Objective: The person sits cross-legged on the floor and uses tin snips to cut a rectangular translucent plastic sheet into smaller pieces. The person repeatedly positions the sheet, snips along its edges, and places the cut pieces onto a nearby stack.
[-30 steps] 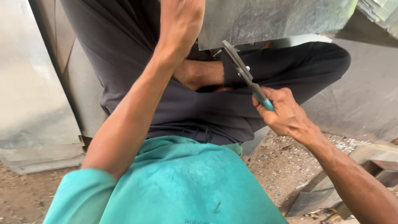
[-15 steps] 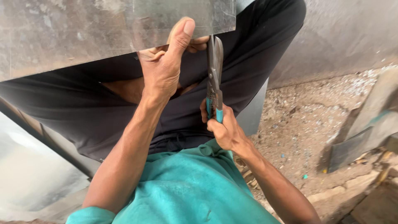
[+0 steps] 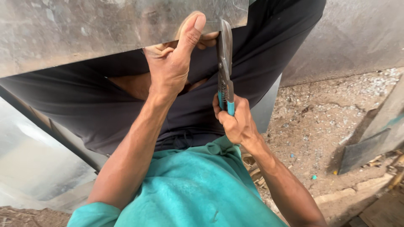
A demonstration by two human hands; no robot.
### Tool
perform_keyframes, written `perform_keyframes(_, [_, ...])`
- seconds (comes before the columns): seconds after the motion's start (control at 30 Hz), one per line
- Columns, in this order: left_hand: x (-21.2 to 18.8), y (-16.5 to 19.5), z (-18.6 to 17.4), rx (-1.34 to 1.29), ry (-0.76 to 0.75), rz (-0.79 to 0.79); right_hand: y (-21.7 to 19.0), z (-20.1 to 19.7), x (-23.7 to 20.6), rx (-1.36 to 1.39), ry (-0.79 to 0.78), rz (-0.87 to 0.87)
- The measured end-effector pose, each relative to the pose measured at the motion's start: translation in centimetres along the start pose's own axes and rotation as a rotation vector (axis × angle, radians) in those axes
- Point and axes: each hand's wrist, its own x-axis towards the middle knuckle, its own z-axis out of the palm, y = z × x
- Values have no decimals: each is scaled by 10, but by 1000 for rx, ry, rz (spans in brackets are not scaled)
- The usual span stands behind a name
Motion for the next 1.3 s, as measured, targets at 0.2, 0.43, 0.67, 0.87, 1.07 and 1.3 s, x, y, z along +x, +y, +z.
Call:
perform_keyframes(0.2, [7,42,-6,-63,24,-154,-11,5,-5,-77,-132,14])
perform_keyframes(0.43, [-33,114,-137,295,285,-14,-51,12,0,-540,-457,-54])
perform_keyframes(0.67, [-68,86,-143,20,241,64,-97,52,41,-440,-646,-14])
perform_keyframes(0.87, [-67,90,-160,-59,188,114,-123,70,42,-504,-663,19])
perform_keyframes(1.07, [-63,98,-156,-39,182,128,-133,74,42,-661,-579,61])
perform_keyframes(1.3, [-58,102,-183,11,52,31,-105,60,44,-700,-479,-205])
